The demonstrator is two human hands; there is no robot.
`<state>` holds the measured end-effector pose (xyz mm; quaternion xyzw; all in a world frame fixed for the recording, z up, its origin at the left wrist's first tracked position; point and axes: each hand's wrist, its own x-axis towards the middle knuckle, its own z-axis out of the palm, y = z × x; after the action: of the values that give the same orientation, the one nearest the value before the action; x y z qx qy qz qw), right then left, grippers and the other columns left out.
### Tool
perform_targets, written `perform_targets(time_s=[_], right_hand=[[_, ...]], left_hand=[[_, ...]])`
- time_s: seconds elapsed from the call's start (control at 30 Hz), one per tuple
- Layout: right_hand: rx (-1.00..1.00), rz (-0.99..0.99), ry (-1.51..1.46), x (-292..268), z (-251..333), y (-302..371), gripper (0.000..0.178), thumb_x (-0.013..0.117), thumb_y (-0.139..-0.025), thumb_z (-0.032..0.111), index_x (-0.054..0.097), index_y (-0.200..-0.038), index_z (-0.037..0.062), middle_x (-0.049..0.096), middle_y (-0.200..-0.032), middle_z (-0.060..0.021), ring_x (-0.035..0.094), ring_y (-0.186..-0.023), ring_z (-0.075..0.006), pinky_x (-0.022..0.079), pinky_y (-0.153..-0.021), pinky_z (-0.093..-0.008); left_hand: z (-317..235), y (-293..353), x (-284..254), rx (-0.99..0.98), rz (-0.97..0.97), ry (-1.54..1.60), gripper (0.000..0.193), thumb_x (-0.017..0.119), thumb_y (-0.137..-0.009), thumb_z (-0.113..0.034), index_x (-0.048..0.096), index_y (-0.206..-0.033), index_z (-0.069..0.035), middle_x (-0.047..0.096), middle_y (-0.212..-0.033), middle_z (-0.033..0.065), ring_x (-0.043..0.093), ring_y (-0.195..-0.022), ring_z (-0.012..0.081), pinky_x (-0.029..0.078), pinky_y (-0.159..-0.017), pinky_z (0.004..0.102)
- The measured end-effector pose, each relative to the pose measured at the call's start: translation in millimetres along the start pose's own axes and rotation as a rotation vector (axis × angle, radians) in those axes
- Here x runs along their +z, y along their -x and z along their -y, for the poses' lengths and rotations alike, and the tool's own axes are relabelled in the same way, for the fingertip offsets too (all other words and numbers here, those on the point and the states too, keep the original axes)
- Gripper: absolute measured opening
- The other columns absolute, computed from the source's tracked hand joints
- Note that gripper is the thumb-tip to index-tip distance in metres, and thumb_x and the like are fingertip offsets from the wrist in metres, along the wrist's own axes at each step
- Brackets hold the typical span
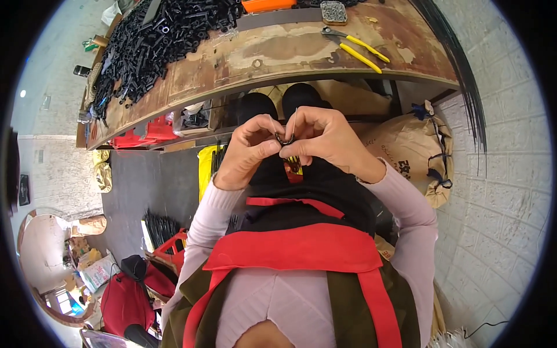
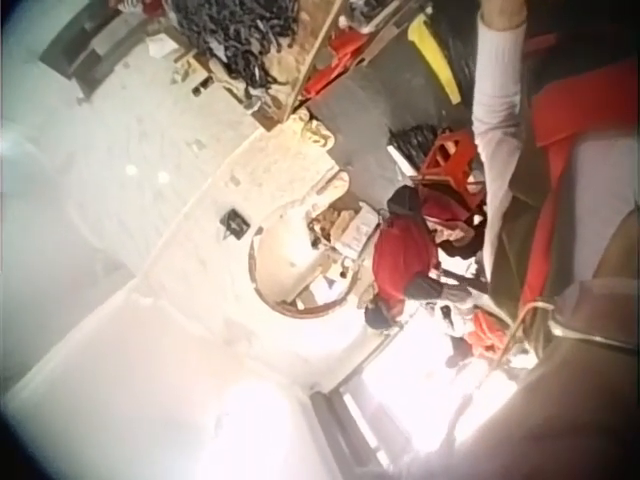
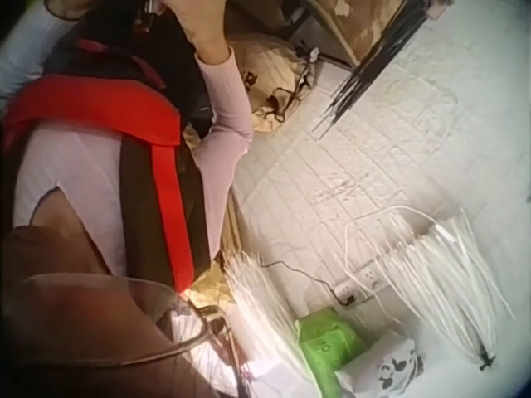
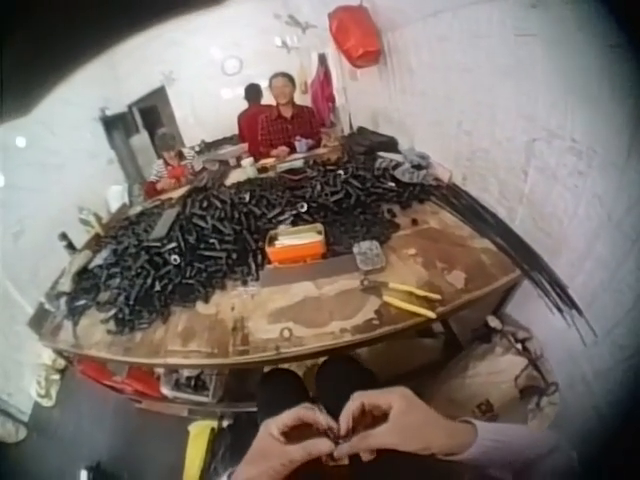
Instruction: Assembling small plastic components and metal pins onto wiring harnesses at a production workbench.
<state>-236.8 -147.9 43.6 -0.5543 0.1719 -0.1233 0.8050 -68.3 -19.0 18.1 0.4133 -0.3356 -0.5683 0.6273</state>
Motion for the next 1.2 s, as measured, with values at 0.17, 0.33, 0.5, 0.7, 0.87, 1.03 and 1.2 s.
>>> perform_targets(time_s=[0.17,0.33,0.5,0.7,0.87,1.03,1.2], right_hand=[[-0.099,0.008,0.032,2.3,-2.1,-10.7,0.027,0.077,-0.070,-0.010,0.058,-0.082,0.0049,0.061,-0.088,-0.0039,0.059,-0.082,-0.0113,0.046,-0.076,-0.0260],[-0.219,-0.033,-0.065,15.8,0.7,-14.9,0.027,0.080,-0.070,-0.008,0.057,-0.077,0.0047,0.061,-0.084,-0.0024,0.058,-0.081,-0.0094,0.046,-0.074,-0.0240],[-0.084,0.169,-0.043,7.1,6.8,-21.3,0.031,0.082,-0.067,-0.007,0.055,-0.074,0.0059,0.058,-0.082,-0.0027,0.057,-0.079,-0.0115,0.046,-0.076,-0.0254],[-0.016,0.334,-0.147,-2.0,7.0,-29.8,0.035,0.087,-0.062,-0.002,0.056,-0.074,0.0068,0.056,-0.080,-0.0015,0.055,-0.077,-0.0112,0.045,-0.072,-0.0250],[0.022,0.430,-0.282,-17.5,1.9,-38.7,0.026,0.080,-0.070,-0.007,0.057,-0.076,0.0043,0.061,-0.084,-0.0046,0.061,-0.081,-0.0144,0.051,-0.075,-0.0274],[0.068,0.455,-0.297,-22.5,-6.2,-43.5,0.031,0.084,-0.066,-0.003,0.056,-0.075,0.0066,0.059,-0.082,-0.0033,0.060,-0.078,-0.0138,0.050,-0.073,-0.0268],[0.090,0.402,-0.368,-15.2,-11.6,-40.7,0.034,0.086,-0.064,-0.001,0.054,-0.073,0.0085,0.056,-0.079,-0.0022,0.057,-0.077,-0.0134,0.047,-0.071,-0.0268]], left_hand=[[-4.5,-0.9,-0.1,0.129,-0.021,-0.078,0.015,0.076,-0.082,-0.004,0.067,-0.095,-0.003,0.062,-0.101,0.0028,0.057,-0.091,0.0095,0.046,-0.081,0.0254],[-12.0,2.4,11.7,0.187,-0.143,-0.010,0.013,0.075,-0.082,-0.001,0.068,-0.093,-0.002,0.064,-0.095,0.0038,0.060,-0.085,0.0107,0.049,-0.078,0.0259],[-24.3,-3.2,-9.5,-0.002,0.143,0.081,0.018,0.081,-0.076,-0.010,0.067,-0.086,-0.004,0.060,-0.087,0.0064,0.057,-0.083,0.0172,0.044,-0.076,0.0286],[-22.0,-11.2,-8.4,0.031,0.226,0.146,0.014,0.078,-0.078,-0.001,0.070,-0.089,0.001,0.065,-0.087,0.0062,0.062,-0.083,0.0136,0.051,-0.075,0.0257],[-19.8,-22.1,-10.3,-0.014,0.240,0.133,0.012,0.077,-0.079,-0.001,0.070,-0.088,0.001,0.065,-0.087,0.0076,0.063,-0.082,0.0142,0.052,-0.076,0.0261],[-19.6,-24.4,-13.4,-0.033,0.263,0.115,0.011,0.077,-0.080,-0.003,0.069,-0.087,0.002,0.066,-0.088,0.0083,0.063,-0.082,0.0145,0.052,-0.076,0.0261],[-22.0,-21.3,-16.5,-0.079,0.251,0.075,0.020,0.080,-0.080,-0.017,0.066,-0.082,-0.002,0.061,-0.085,0.0074,0.058,-0.083,0.0186,0.047,-0.076,0.0303]])
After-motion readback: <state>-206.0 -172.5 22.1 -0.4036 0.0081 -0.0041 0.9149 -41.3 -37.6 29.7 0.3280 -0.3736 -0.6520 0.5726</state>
